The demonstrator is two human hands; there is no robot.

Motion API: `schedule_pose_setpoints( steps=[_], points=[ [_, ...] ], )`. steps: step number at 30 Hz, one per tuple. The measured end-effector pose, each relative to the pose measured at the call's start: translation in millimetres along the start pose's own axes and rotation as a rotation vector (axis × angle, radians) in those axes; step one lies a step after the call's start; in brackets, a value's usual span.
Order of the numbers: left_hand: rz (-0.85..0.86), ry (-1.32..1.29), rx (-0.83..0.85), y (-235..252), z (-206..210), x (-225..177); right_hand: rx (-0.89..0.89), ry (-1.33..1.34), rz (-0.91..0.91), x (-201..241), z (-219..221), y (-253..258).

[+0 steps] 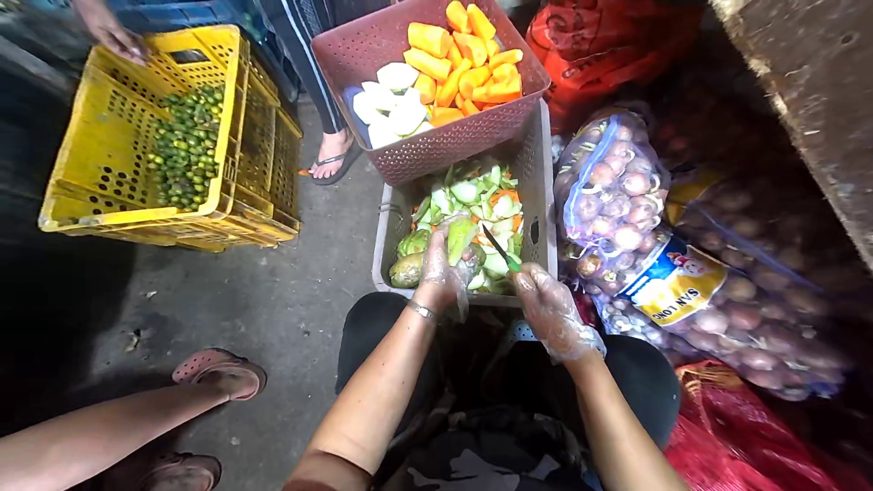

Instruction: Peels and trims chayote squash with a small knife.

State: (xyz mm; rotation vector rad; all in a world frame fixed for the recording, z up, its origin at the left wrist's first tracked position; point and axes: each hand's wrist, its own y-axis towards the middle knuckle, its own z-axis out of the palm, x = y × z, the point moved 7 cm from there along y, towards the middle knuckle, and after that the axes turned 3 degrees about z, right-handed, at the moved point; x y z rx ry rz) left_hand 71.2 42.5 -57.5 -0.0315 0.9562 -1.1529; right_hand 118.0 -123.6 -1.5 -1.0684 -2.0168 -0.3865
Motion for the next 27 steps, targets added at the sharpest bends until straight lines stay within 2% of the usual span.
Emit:
schedule_pose_setpoints(
  steps=[9,11,13,15,18,21,24,27],
  points=[
    [-0.128,0.069,0.108,-6,18,5,0.128,-0.085,0.164,-4,13,1],
    [-0.131,0.158,0.168,-7,20,7,0.156,-0.079,0.198,-8,14,4],
    [-0.139,0.239,0.157,-7,19,9,0.194,-0.066,0.252,-13,14,7],
    [-0.142,0.252,0.065,-7,16,10,0.121,-0.053,0.231,-12,11,6],
    [-0.115,0.253,-0.028,-6,11,6,-0.008,-0.074,0.075,-2,9,-7],
    [-0.101,0.171,-0.062,-4,7,6,-0.011,-0.113,-0.026,7,17,-24],
    [-0.091,0.064,-0.011,-2,10,6,0.024,-0.159,0.002,5,24,-29],
    [-0.072,0.085,0.017,0,9,8,0.052,-0.189,0.029,5,24,-27]
  ],
)
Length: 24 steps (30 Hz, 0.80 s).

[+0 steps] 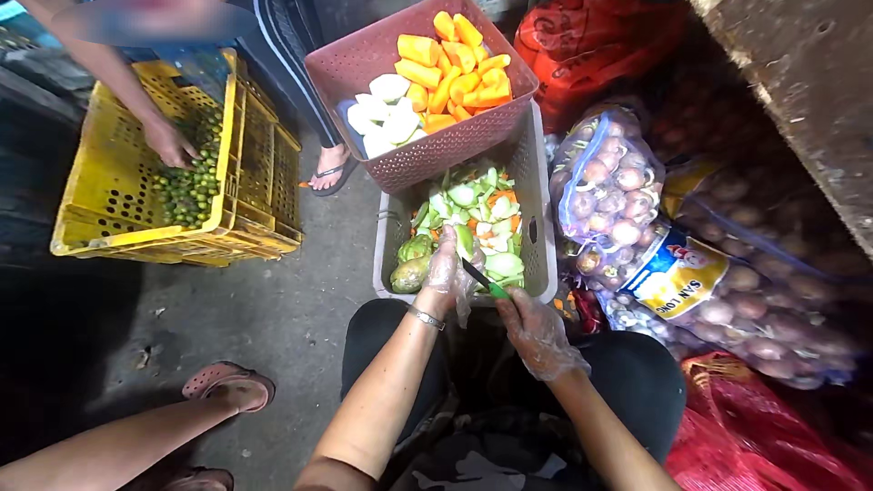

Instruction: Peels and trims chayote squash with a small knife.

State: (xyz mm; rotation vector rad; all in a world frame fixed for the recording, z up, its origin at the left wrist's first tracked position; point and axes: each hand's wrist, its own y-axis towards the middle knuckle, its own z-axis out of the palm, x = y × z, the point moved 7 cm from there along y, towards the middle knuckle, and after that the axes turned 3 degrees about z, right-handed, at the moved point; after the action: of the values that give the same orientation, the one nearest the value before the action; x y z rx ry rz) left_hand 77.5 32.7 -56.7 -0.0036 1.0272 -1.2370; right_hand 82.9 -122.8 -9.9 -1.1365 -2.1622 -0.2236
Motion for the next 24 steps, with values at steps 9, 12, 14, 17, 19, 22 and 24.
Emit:
schedule_pose_setpoints(
  steps=[9,12,14,17,19,22,24],
  points=[
    [0.003,0.052,-0.141,-3,-8,-1,0.025,-0.029,-0.051,7,3,7],
    [0.011,0.087,-0.178,-3,-12,-1,0.036,-0.048,-0.034,7,4,9],
    [0.021,0.109,-0.190,-5,-13,-2,0.042,-0.051,-0.026,8,4,9],
    [0.038,0.083,-0.193,-4,-13,-3,0.010,-0.053,-0.055,9,2,8],
    [0.036,0.060,-0.190,-4,-14,-2,0.026,-0.055,-0.052,10,2,9],
    [0.036,0.075,-0.189,-6,-13,-3,0.077,-0.055,-0.017,7,4,11],
    [0.035,0.068,-0.185,-6,-13,-2,0.076,-0.056,-0.014,6,5,13]
  ],
)
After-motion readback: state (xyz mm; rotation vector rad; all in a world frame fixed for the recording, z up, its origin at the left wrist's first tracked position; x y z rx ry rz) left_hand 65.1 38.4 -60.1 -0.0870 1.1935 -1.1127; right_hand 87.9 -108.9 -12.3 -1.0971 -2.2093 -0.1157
